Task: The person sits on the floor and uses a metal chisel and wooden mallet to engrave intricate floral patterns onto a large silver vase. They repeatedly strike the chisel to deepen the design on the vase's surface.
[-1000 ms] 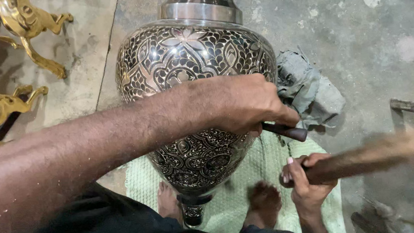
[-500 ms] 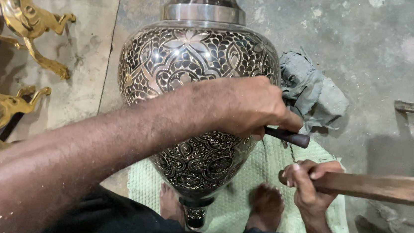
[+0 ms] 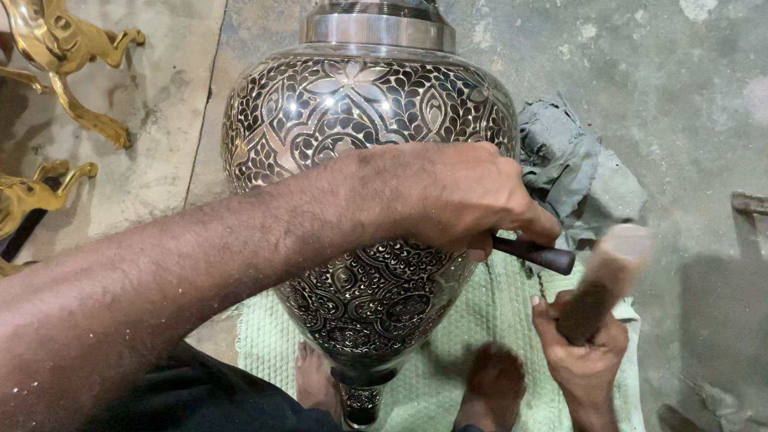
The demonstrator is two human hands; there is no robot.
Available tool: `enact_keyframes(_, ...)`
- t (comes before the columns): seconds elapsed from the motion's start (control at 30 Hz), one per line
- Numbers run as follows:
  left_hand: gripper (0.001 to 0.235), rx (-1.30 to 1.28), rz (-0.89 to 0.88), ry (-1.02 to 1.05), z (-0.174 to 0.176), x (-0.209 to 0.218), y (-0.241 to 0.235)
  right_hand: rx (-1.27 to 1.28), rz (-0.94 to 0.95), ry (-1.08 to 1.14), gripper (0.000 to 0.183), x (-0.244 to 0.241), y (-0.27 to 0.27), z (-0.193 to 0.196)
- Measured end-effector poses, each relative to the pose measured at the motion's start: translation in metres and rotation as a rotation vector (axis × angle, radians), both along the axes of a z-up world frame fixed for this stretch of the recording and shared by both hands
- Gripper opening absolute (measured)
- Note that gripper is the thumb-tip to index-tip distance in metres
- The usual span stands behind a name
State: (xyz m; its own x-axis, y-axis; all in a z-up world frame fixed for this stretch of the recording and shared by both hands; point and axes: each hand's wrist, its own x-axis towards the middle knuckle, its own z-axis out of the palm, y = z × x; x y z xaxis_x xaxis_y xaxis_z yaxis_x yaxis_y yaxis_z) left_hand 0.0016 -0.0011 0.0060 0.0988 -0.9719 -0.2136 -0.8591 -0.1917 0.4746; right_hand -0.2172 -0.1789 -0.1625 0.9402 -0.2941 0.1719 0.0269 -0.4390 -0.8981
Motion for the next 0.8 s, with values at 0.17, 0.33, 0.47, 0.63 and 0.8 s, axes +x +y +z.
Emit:
enact_keyframes(0.17, 0.044, 0.016, 0.011, 0.033, -0.002, -0.001, -0.002, 0.278, -0.033, 0.041, 0.031, -0.002, 0.000, 0.005)
enact_keyframes(0.33, 0.043, 0.012, -0.010, -0.003, 0.000, 0.001, -0.003, 0.443, -0.019, -0.015, 0.029, -0.001, -0.003, 0.002)
enact_keyframes(0.47, 0.040, 0.007, -0.045, -0.031, 0.001, 0.005, -0.004, 0.397, -0.012, -0.050, 0.030, -0.002, -0.002, -0.008)
enact_keyframes(0.63, 0.031, 0.004, -0.053, -0.005, 0.000, 0.005, -0.004, 0.267, -0.081, 0.022, 0.028, -0.008, -0.004, -0.016)
enact_keyframes(0.8, 0.037, -0.039, -0.059, 0.016, -0.002, 0.005, -0.004, 0.127, -0.083, -0.005, 0.027, -0.012, -0.003, -0.020)
